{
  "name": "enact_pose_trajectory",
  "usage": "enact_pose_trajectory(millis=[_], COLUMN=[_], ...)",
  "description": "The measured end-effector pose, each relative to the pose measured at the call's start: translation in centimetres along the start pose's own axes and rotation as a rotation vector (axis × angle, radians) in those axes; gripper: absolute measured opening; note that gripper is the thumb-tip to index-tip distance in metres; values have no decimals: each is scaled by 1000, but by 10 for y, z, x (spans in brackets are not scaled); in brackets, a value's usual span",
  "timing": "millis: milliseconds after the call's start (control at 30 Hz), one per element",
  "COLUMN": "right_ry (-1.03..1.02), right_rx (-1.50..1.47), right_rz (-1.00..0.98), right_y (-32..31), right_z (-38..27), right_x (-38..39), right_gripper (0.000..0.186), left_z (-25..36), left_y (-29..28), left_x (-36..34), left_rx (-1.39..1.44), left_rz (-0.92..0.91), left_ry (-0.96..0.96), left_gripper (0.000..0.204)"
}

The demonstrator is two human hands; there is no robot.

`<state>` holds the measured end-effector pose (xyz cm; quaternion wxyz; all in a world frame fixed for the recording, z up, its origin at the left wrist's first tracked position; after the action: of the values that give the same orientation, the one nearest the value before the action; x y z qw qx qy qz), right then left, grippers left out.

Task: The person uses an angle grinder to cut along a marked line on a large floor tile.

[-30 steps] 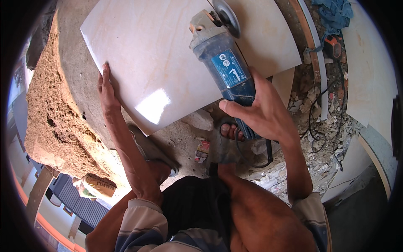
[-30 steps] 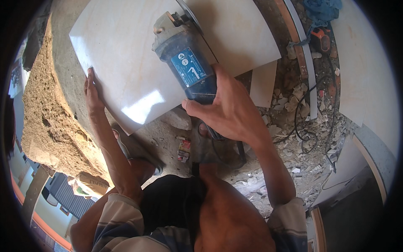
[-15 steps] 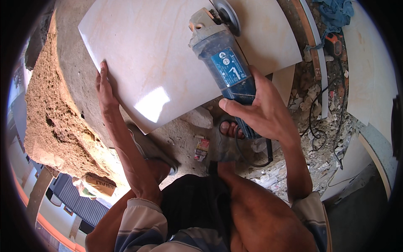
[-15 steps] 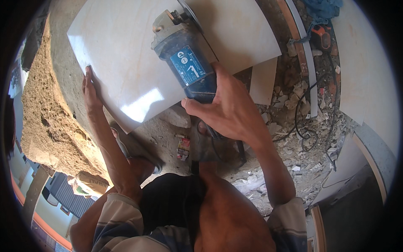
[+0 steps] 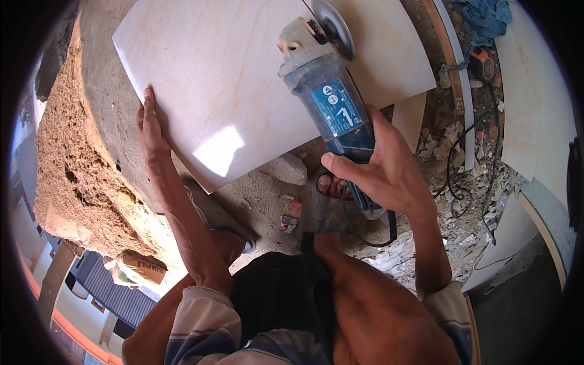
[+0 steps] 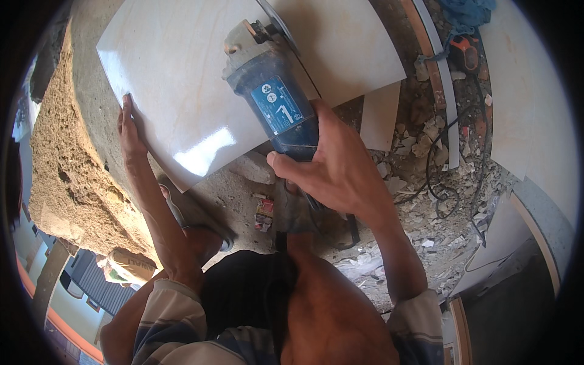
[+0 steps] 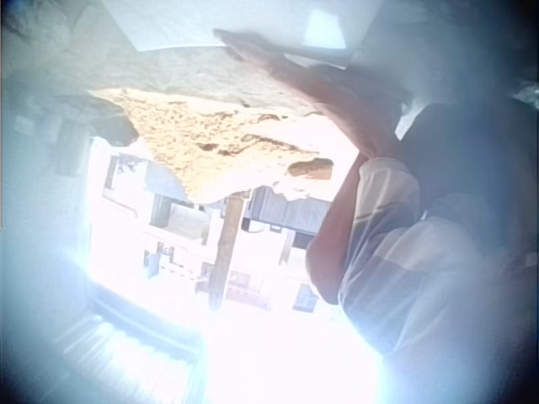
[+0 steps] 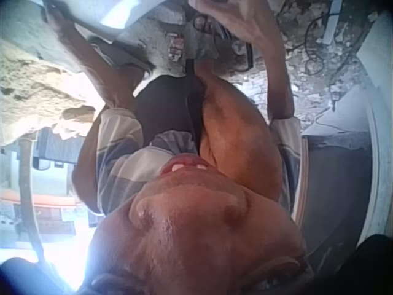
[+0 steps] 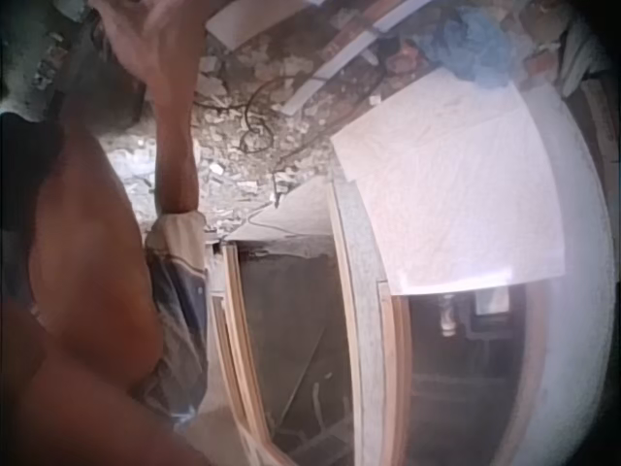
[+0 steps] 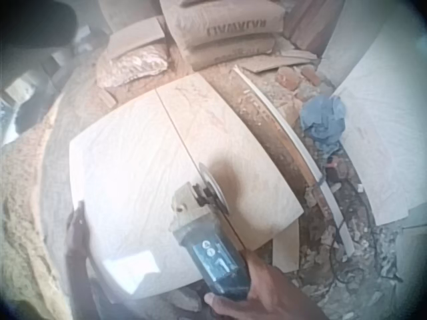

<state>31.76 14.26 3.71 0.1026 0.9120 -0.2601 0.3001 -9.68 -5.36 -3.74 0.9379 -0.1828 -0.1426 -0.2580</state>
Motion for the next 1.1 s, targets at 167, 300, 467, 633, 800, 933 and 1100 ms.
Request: enact_pose_trajectory(millis=[167, 300, 467, 633, 800, 933, 1100], right_ry=[59, -13, -13, -34, -19, -26, -36], right_rx=[-26, 20, 41, 56, 44, -1, 55], right_rz=[-26, 15, 14, 20, 2, 8, 7], right_y=[1, -1, -2, -1, -1, 0, 0], right_z=[9, 2, 1, 3, 4, 11, 0], right_x=[-10, -6, 4, 10, 5, -1, 5], right_gripper=[66, 62, 63, 62, 63, 63, 63], left_z=[-1, 0, -2, 0, 1, -3, -8], left_y=[0, 0, 0, -1, 5, -1, -8], left_x=[0, 0, -1, -1, 3, -2, -8], left_rx=[24, 1, 24, 9, 36, 15, 6], left_rz=[2, 2, 0, -3, -13, -9, 3], left_ry=[-17, -19, -5, 12, -27, -11, -12], left_gripper=[68, 67, 67, 65, 61, 63, 64])
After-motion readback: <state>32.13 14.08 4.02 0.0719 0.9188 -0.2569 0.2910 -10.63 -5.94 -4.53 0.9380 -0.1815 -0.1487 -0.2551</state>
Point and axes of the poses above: each hand's wrist, its own x-axis away from the middle knuckle, its own y-axis out of the palm, z = x × y, the point moved 10 cm from there along -x, towards the middle knuckle, and after that the axes turned 5 degrees about -z, right-handed, at the moved point
